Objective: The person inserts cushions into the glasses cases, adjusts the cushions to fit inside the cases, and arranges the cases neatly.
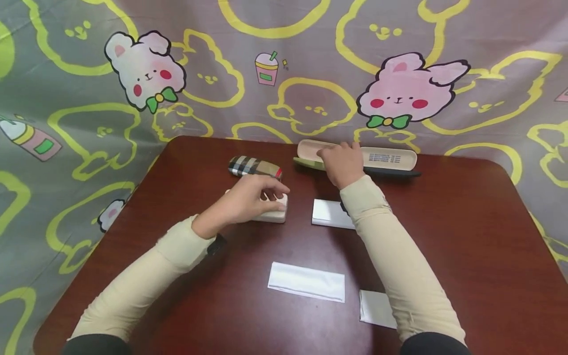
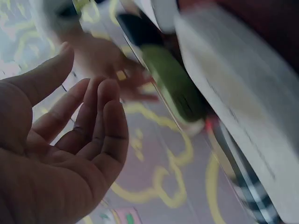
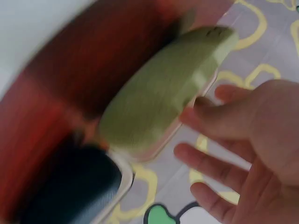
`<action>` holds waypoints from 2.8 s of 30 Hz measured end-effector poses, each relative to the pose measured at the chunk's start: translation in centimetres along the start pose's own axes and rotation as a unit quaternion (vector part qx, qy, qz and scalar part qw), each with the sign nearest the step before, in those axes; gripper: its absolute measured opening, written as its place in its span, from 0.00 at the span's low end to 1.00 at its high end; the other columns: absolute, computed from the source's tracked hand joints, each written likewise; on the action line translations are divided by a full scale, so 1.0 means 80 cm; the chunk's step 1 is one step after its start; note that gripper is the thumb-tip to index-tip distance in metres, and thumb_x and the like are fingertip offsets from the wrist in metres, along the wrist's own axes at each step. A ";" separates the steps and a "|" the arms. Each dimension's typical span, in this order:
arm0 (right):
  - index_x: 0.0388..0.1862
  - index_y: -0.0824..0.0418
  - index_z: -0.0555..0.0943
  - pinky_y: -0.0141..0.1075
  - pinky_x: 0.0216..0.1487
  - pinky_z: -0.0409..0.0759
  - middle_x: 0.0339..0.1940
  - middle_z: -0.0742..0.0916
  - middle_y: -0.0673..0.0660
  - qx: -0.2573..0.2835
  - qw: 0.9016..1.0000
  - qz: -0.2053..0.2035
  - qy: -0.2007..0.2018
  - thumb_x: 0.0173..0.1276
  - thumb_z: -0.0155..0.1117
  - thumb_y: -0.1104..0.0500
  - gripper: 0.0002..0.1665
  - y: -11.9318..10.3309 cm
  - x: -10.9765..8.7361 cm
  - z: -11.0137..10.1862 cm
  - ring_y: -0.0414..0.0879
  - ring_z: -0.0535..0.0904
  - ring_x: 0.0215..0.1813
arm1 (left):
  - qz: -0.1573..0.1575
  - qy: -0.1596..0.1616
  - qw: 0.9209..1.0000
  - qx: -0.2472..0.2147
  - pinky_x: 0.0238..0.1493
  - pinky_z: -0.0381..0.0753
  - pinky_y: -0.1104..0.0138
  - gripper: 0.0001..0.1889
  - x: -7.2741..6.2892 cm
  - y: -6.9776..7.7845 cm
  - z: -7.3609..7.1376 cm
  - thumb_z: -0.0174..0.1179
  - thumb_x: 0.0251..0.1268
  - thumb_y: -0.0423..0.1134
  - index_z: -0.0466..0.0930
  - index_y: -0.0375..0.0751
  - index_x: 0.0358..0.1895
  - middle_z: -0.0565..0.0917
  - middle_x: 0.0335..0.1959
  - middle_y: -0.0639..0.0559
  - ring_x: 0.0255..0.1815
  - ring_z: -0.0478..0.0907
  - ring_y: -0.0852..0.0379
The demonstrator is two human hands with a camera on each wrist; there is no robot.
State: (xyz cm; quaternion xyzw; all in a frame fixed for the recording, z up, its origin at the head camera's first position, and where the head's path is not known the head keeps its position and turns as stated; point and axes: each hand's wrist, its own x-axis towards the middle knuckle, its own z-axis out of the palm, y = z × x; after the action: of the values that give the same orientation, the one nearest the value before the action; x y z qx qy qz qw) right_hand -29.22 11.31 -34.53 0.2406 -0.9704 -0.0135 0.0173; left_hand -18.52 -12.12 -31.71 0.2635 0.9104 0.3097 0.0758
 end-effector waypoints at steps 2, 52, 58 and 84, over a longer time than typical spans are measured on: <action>0.59 0.50 0.85 0.59 0.47 0.72 0.37 0.89 0.64 -0.011 1.000 -0.010 0.008 0.66 0.63 0.71 0.25 0.004 -0.002 0.000 0.63 0.83 0.43 | 0.016 -0.018 1.000 0.006 0.40 0.78 0.69 0.18 -0.014 0.014 0.010 0.75 0.59 0.39 0.86 0.39 0.52 0.87 0.38 0.54 0.39 0.82 0.61; 0.24 0.48 0.75 0.33 0.26 0.69 0.23 0.77 0.42 0.374 0.915 -0.080 -0.129 0.59 0.78 0.57 0.17 -0.035 -0.241 0.051 0.36 0.70 0.25 | -0.032 -0.127 0.986 -0.100 0.26 0.75 0.70 0.13 -0.066 -0.008 0.106 0.75 0.51 0.32 0.77 0.48 0.22 0.78 0.18 0.62 0.21 0.74 0.65; 0.24 0.53 0.77 0.34 0.32 0.74 0.28 0.83 0.48 0.515 0.848 -0.046 -0.117 0.59 0.76 0.62 0.14 -0.023 -0.245 0.047 0.42 0.77 0.32 | -0.055 -0.108 0.964 -0.239 0.24 0.78 0.69 0.12 -0.066 -0.010 0.096 0.72 0.55 0.26 0.76 0.41 0.29 0.81 0.20 0.57 0.19 0.76 0.63; 0.62 0.68 0.78 0.29 0.36 0.79 0.35 0.88 0.53 0.598 0.780 0.145 0.113 0.69 0.71 0.60 0.25 0.012 -0.145 -0.004 0.40 0.82 0.36 | -0.146 0.051 0.952 -0.264 0.38 0.84 0.57 0.09 0.045 -0.011 0.006 0.67 0.65 0.28 0.87 0.31 0.47 0.87 0.34 0.44 0.29 0.81 0.56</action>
State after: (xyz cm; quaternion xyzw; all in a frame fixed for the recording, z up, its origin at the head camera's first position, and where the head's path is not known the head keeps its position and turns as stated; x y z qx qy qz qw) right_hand -19.42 17.55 -34.47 0.0585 -0.7984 0.5990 -0.0186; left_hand -21.83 -10.54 -32.50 0.0825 0.8272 0.5378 0.1404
